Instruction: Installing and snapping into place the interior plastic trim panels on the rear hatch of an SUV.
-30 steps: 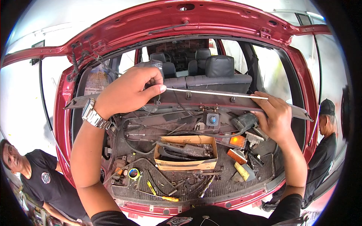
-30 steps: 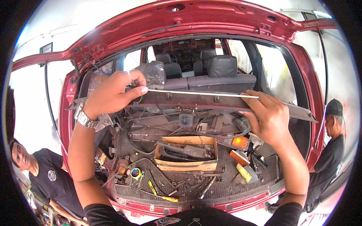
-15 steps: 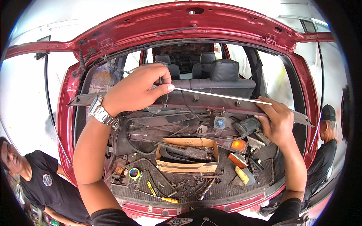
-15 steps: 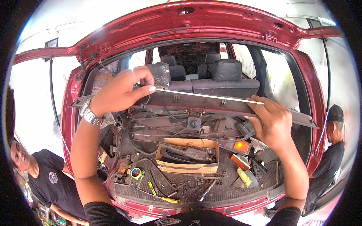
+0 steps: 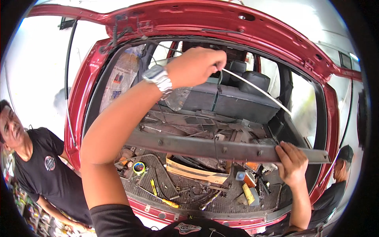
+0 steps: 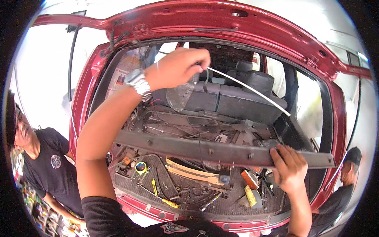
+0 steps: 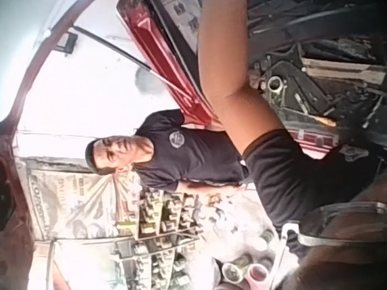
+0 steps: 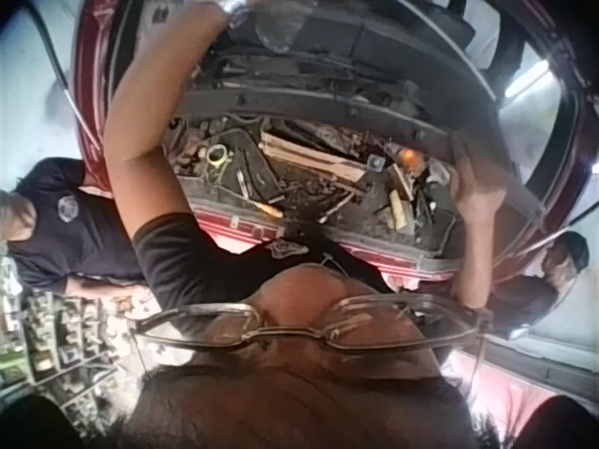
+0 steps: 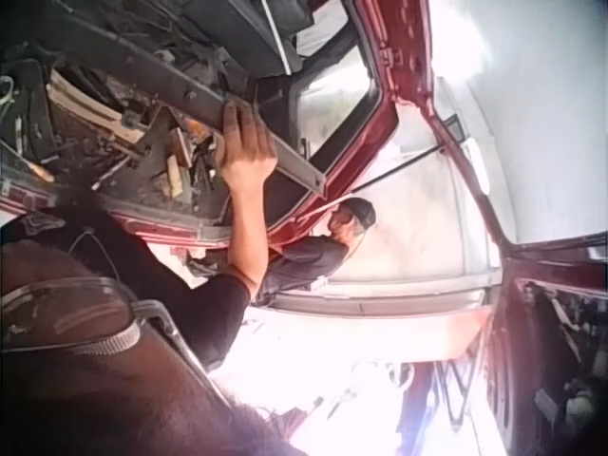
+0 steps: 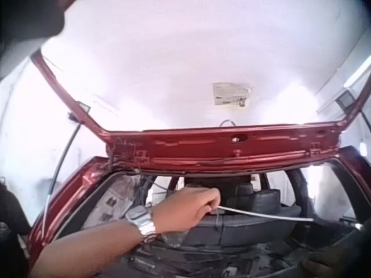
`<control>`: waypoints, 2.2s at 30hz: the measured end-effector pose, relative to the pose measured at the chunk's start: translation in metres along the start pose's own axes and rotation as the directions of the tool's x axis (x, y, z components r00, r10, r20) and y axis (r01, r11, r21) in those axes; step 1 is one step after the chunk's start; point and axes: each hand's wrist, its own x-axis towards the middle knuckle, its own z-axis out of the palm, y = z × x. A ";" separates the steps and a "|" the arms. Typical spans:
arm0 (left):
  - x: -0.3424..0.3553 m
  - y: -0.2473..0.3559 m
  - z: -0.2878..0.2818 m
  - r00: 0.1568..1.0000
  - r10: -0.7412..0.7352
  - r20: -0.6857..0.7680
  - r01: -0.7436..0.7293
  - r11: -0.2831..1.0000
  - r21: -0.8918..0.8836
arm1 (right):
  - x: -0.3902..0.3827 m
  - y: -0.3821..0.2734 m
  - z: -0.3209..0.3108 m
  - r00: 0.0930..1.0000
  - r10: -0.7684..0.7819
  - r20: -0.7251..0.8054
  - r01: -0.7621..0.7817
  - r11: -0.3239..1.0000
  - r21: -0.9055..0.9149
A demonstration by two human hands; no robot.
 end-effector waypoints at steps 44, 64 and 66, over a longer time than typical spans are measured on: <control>-0.108 -0.127 -0.074 0.762 -0.101 -0.640 0.389 0.861 0.328 | -0.151 0.095 -0.033 0.954 0.301 0.013 -0.298 0.950 -0.095; -0.068 -0.117 -0.095 0.903 -0.214 -0.373 0.416 0.657 0.628 | -0.218 0.066 -0.006 0.755 0.626 0.195 -0.406 0.212 0.889; -0.055 -0.119 -0.104 0.921 -0.293 -0.258 0.386 0.583 0.715 | -0.276 0.099 -0.002 0.484 0.471 0.737 -0.500 -0.542 0.675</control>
